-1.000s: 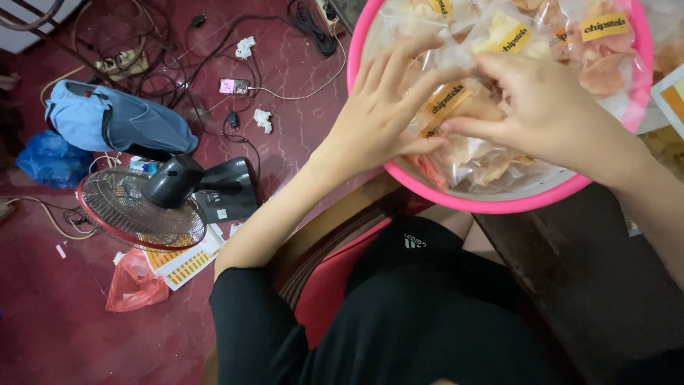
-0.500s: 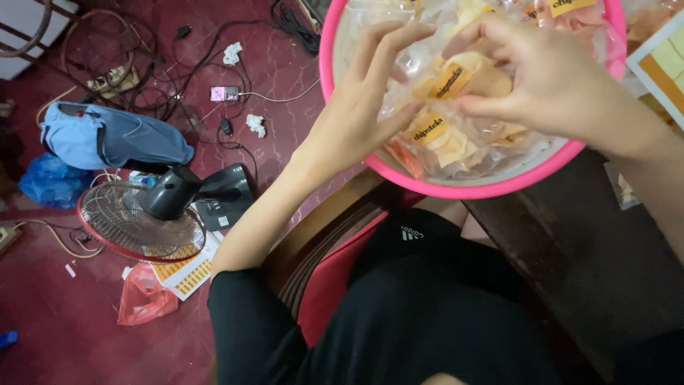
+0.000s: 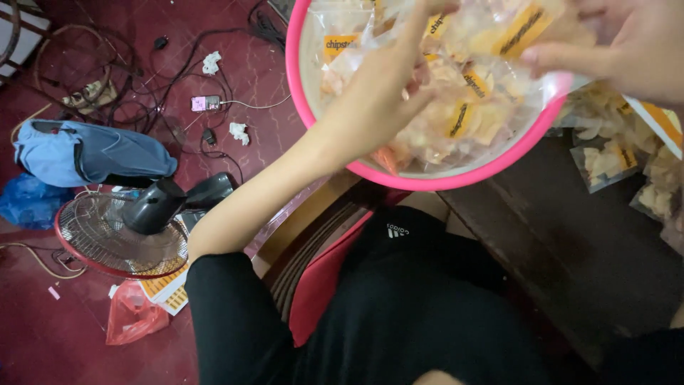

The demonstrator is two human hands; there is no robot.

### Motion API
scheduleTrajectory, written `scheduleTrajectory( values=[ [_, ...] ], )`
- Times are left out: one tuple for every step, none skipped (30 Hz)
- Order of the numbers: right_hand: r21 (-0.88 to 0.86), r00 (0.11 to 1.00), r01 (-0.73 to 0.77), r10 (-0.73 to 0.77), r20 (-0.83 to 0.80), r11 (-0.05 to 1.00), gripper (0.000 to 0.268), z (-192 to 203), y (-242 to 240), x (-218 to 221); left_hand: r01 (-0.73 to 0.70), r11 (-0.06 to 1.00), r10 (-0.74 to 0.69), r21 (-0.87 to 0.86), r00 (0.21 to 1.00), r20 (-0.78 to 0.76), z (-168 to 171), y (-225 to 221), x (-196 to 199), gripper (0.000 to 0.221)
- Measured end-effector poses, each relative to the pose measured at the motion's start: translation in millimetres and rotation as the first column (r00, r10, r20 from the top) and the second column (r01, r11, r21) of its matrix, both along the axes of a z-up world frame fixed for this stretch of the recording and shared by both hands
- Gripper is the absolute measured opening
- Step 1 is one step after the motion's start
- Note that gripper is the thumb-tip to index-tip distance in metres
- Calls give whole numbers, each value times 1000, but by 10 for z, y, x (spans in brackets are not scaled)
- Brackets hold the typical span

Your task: Sorting and organizing small plastic bags of chips into a bowl, likely as part of a labeling or packaging process.

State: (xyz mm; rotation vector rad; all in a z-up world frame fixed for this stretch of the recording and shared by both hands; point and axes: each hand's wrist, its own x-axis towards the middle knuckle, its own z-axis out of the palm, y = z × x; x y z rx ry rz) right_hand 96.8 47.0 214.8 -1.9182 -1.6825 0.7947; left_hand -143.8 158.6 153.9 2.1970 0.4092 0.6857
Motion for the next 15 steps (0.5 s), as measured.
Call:
scheduleTrajectory(
  values=[
    [2, 1000, 0, 0, 3, 1000, 27, 55, -4, -61, 0, 1000, 0, 2, 1000, 3, 72, -55, -4, 79],
    [-48, 999, -31, 32, 9, 998, 35, 107, -10, -120, -8, 1000, 9, 8, 997, -75, 143, -111, -7, 71],
    [-99, 998, -64, 65, 11, 993, 45, 154, -17, -176, -17, 1000, 19, 14, 988, -156, 210, -172, -8, 63],
    [-98, 998, -65, 66, 13, 993, 45, 89, -56, -133, -18, 1000, 20, 16, 988, -154, 187, -183, 6, 63],
    [-102, 994, -94, 89, -58, 990, 43, 20, -82, -102, -18, 999, 23, 44, 991, -133, 164, -187, 5, 66],
    [-105, 986, -124, 110, -128, 987, 41, -47, -106, -75, -18, 997, 26, 72, 993, -113, 143, -190, 0, 69],
    [-105, 984, -130, 115, -132, 986, 41, -31, -120, -121, -23, 997, 31, 71, 993, -117, 195, -178, -30, 69],
    [-151, 992, -121, 125, 17, 981, 38, -16, -137, -168, -5, 999, 8, 51, 999, -51, 244, -168, -62, 55],
    [-191, 976, -109, 142, 166, 976, 37, -12, -142, -210, 11, 999, -11, 35, 1000, 15, 284, -154, -92, 42],
    [-189, 975, -119, 151, 162, 975, 37, -55, -139, -190, 2, 999, -2, 36, 1000, 11, 338, -115, -163, 42],
    [-247, 949, -110, 176, 262, 963, 27, -86, -131, -178, -9, 995, 4, 96, 999, 50, 402, -74, -241, 38],
    [-300, 912, -94, 203, 355, 949, 30, -114, -122, -171, -22, 987, 8, 156, 996, 89, 470, -32, -325, 34],
    [-297, 911, -103, 210, 354, 949, 30, -112, -131, -165, -31, 987, 17, 160, 996, 87, 499, 19, -405, 34],
    [-207, 940, -125, 183, 288, 970, 32, -109, -139, -162, 66, 989, -69, 133, 998, 12, 529, 69, -489, 33],
    [-113, 964, -136, 158, 216, 984, 43, -100, -145, -165, 162, 982, -156, 101, 986, -59, 568, 119, -581, 34]
  ],
)
